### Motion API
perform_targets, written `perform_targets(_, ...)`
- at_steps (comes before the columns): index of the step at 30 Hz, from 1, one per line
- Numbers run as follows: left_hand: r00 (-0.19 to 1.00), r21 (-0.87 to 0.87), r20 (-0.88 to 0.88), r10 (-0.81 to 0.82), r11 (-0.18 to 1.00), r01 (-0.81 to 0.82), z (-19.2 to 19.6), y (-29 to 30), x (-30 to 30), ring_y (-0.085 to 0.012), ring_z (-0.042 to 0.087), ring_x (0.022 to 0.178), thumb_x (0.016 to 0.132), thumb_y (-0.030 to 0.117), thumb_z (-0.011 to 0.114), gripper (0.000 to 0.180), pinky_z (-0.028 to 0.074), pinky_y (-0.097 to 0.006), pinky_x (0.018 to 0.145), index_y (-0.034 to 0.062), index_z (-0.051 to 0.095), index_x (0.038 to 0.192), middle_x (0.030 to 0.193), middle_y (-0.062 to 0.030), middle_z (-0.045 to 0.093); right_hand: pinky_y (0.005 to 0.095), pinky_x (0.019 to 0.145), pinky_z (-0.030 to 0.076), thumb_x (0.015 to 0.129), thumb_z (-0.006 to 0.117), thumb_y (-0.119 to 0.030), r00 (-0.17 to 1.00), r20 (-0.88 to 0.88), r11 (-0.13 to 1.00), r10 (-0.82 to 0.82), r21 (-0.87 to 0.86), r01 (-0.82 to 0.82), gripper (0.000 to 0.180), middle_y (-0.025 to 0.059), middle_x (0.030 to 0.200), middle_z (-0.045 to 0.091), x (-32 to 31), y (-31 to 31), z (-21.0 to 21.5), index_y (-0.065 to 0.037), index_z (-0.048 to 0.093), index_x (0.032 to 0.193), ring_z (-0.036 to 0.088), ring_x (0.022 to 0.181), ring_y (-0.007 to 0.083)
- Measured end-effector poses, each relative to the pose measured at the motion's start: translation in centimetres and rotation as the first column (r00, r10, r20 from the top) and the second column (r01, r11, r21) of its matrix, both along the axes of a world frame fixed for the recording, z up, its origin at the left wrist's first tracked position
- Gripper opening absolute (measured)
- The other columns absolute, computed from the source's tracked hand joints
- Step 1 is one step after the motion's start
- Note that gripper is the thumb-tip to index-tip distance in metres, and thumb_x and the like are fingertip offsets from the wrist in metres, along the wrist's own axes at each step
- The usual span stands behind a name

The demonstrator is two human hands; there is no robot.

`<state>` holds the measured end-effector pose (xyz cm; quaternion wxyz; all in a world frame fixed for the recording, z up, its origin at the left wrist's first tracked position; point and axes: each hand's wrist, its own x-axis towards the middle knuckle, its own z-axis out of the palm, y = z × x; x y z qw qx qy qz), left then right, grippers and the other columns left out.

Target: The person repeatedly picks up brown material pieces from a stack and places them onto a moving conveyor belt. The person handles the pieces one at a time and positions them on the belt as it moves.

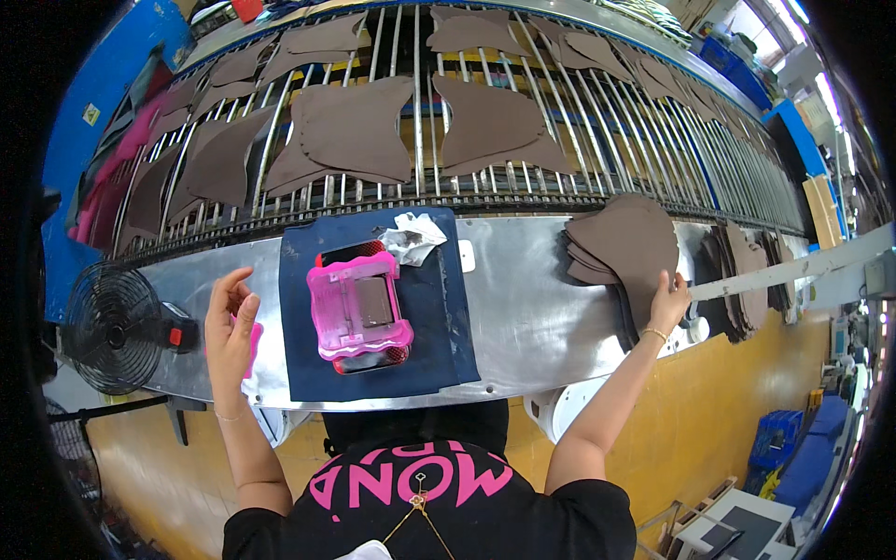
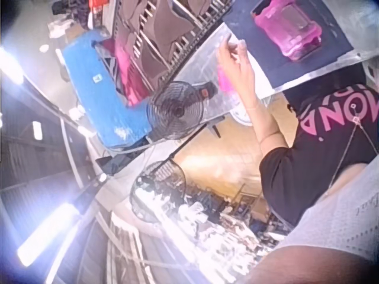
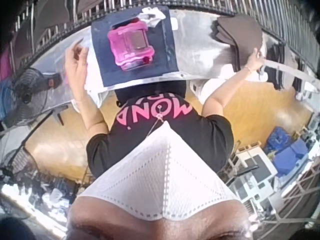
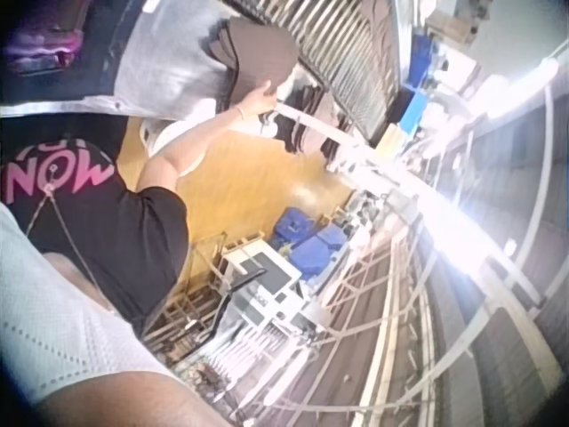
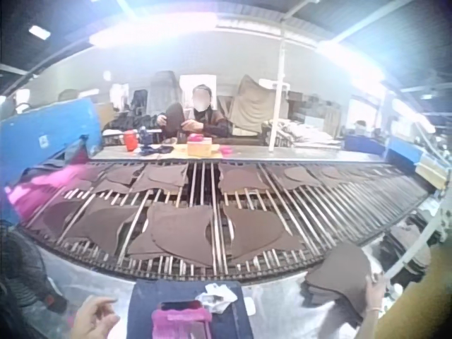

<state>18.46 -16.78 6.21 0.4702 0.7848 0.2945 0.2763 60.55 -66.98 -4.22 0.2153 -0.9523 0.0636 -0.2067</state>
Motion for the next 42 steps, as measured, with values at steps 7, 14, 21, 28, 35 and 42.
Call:
perform_targets(7,1.0,-0.007,-0.005,-0.017,1.0,0.017,0.3,-0.9,0.5,-0.0108,0.046,0.076,0.089,0.017,0.068,0.031,0.035,-0.025,0.068,0.0054,0.061,0.117,0.086,0.0001,0.05,0.0491,0.099,0.045,0.077,0.074,-0.051,0.916,-0.317,0.942,-0.244,-0.303,0.146,0.068,0.0207,0.127,0.055,-2.2,0.8,0.3,-0.009,0.06,0.127,0.05,0.123,0.0374)
perform_targets(14,1.0,0.032,-0.018,0.0,0.999,0.001,0.0,-0.8,-0.2,-0.0114,0.047,0.076,0.088,0.015,0.068,0.032,0.036,-0.025,0.067,0.0061,0.061,0.118,0.086,-0.0004,0.051,0.0475,0.098,0.045,0.068,0.079,-0.056,0.867,-0.399,0.937,-0.297,-0.295,0.186,0.077,0.0196,0.128,0.055,0.1,-0.3,1.1,-0.006,0.06,0.124,0.052,0.121,0.0374)
perform_targets(21,1.0,0.061,-0.011,-0.003,0.998,0.004,0.1,-1.3,-0.2,-0.0127,0.048,0.076,0.087,0.016,0.069,0.033,0.038,-0.026,0.068,0.0053,0.061,0.117,0.086,-0.0016,0.052,0.0441,0.094,0.047,0.065,0.087,-0.029,0.942,-0.239,0.935,-0.233,-0.32,0.15,0.063,0.0199,0.114,0.063,-0.8,1.0,3.3,0.003,0.061,0.114,0.057,0.113,0.0363)
perform_targets(28,0.999,0.098,-0.051,-0.014,0.995,0.019,0.5,-1.4,0.0,-0.0136,0.049,0.078,0.087,0.019,0.07,0.032,0.038,-0.027,0.069,0.0072,0.062,0.117,0.086,-0.0021,0.052,0.0449,0.092,0.048,0.075,0.08,-0.034,0.944,-0.199,0.923,-0.263,-0.337,0.186,0.058,0.0183,0.113,0.063,-2.9,2.4,1.2,0.003,0.06,0.115,0.057,0.111,0.0382)
perform_targets(35,0.999,0.126,-0.045,-0.028,0.991,0.034,0.2,-1.4,0.3,-0.0135,0.05,0.077,0.087,0.022,0.07,0.032,0.038,-0.028,0.068,0.0099,0.063,0.116,0.087,-0.0016,0.053,0.0437,0.094,0.047,0.082,0.073,-0.039,0.962,-0.192,0.937,-0.194,-0.326,0.124,0.061,0.0195,0.118,0.062,-1.6,-1.2,-0.4,0.001,0.056,0.124,0.058,0.109,0.0383)
perform_targets(42,0.997,0.148,-0.074,-0.015,0.989,0.026,0.2,-1.6,0.2,-0.0138,0.05,0.075,0.087,0.02,0.07,0.032,0.038,-0.028,0.068,0.0095,0.063,0.116,0.087,-0.002,0.054,0.0357,0.06,0.054,0.094,0.058,-0.017,0.917,-0.33,0.968,0.224,-0.03,-0.248,0.051,0.019,0.113,0.064,-7.8,6.6,8.6,0.001,0.041,0.138,0.069,0.088,0.0303)
